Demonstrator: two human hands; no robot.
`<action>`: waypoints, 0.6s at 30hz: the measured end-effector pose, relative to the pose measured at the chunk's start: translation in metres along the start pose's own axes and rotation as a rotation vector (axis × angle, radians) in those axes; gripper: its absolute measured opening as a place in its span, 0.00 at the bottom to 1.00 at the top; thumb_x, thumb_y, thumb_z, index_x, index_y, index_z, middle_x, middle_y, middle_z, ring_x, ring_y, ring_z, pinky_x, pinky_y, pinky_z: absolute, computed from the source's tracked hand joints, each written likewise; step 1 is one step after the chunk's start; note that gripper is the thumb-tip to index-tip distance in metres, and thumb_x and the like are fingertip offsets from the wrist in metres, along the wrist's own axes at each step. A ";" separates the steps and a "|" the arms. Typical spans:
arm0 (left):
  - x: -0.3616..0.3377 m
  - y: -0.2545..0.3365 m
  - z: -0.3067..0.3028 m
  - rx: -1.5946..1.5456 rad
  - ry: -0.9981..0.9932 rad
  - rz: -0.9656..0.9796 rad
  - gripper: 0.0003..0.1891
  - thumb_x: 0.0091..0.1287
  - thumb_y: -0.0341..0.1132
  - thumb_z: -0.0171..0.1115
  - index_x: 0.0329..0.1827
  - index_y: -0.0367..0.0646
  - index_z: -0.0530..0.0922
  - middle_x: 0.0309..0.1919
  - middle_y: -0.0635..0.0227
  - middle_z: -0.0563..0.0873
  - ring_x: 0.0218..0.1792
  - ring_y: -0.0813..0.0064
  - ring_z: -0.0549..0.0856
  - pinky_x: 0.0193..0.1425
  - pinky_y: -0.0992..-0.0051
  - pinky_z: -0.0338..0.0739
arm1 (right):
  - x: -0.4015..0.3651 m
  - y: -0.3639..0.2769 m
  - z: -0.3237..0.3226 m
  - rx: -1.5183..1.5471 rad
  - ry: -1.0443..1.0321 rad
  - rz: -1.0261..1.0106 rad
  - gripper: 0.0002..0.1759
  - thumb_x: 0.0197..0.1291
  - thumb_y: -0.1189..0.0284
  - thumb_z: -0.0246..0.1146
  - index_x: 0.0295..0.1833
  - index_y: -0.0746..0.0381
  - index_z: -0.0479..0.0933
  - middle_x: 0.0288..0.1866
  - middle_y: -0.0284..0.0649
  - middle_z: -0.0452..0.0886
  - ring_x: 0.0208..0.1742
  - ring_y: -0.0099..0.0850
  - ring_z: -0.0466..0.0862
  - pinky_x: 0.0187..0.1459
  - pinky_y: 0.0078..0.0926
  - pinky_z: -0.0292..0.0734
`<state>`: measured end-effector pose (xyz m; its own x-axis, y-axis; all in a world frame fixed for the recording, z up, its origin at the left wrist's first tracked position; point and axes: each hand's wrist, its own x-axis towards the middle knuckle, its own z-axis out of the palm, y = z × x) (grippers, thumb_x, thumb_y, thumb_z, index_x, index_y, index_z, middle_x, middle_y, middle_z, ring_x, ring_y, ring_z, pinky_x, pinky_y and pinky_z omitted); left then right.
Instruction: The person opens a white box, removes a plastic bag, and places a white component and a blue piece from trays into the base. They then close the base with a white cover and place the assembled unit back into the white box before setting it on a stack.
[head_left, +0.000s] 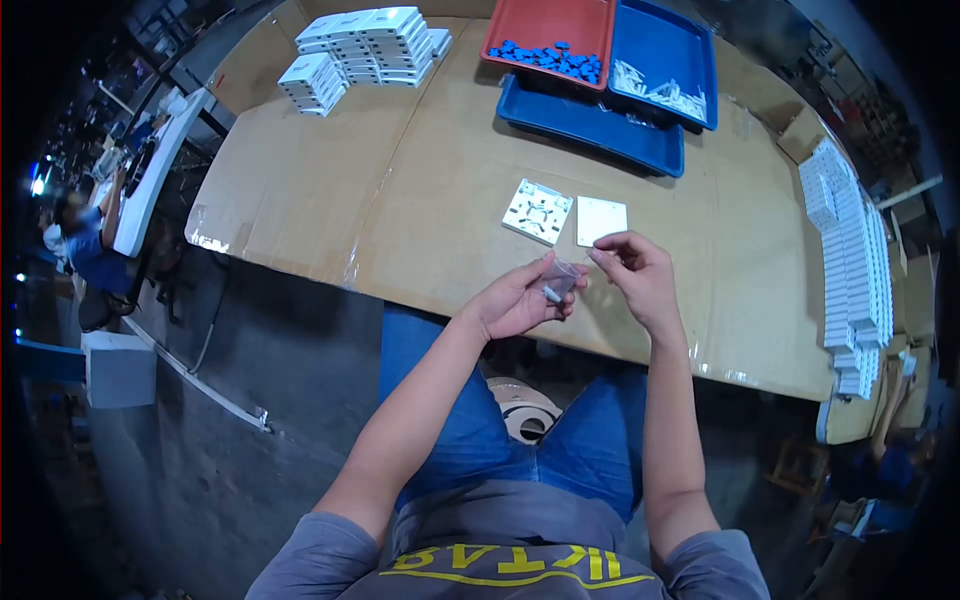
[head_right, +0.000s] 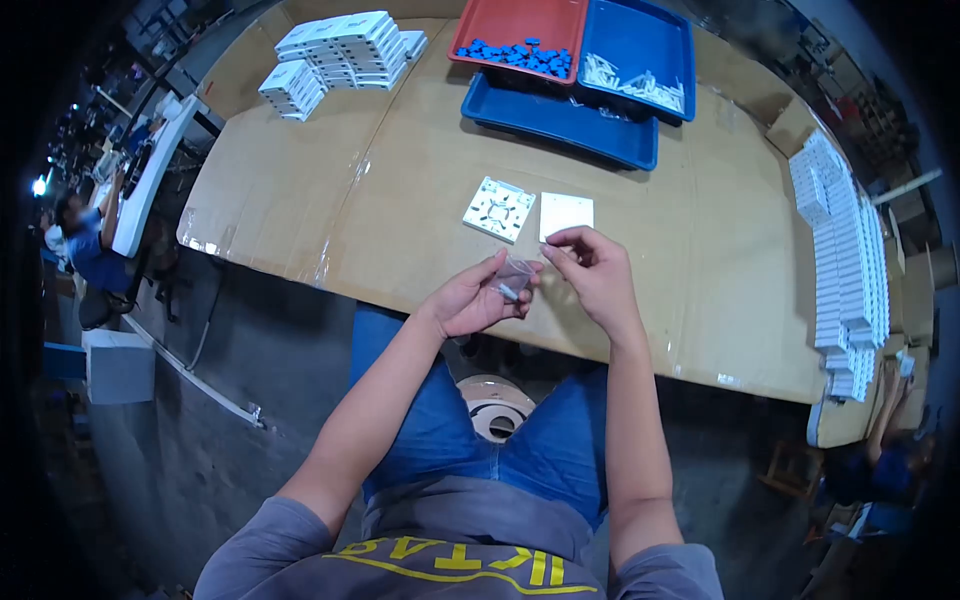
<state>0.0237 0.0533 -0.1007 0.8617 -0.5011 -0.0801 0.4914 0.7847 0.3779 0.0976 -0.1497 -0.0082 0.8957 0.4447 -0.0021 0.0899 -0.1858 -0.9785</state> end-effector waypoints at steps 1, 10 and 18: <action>0.001 0.000 -0.002 0.016 -0.019 -0.001 0.28 0.87 0.54 0.44 0.70 0.38 0.77 0.56 0.63 0.87 0.50 0.69 0.85 0.61 0.65 0.79 | 0.000 -0.005 -0.001 -0.083 -0.030 -0.025 0.06 0.68 0.76 0.72 0.48 0.65 0.87 0.35 0.30 0.87 0.32 0.14 0.79 0.34 0.16 0.73; 0.000 -0.002 0.002 0.134 -0.003 0.003 0.25 0.84 0.55 0.54 0.68 0.44 0.76 0.56 0.62 0.84 0.52 0.68 0.83 0.63 0.63 0.78 | 0.019 -0.025 -0.001 -0.499 -0.390 -0.245 0.09 0.60 0.77 0.71 0.46 0.65 0.88 0.44 0.41 0.88 0.41 0.31 0.85 0.45 0.30 0.80; -0.001 -0.001 -0.002 0.069 -0.031 -0.032 0.24 0.84 0.54 0.55 0.68 0.45 0.76 0.54 0.62 0.83 0.52 0.67 0.82 0.64 0.61 0.79 | 0.026 -0.032 -0.004 -0.504 -0.605 -0.059 0.12 0.69 0.73 0.66 0.51 0.69 0.87 0.44 0.45 0.89 0.45 0.33 0.88 0.52 0.33 0.82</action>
<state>0.0229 0.0537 -0.1023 0.8406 -0.5377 -0.0647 0.5080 0.7415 0.4382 0.1200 -0.1357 0.0235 0.5040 0.8386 -0.2069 0.4460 -0.4578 -0.7691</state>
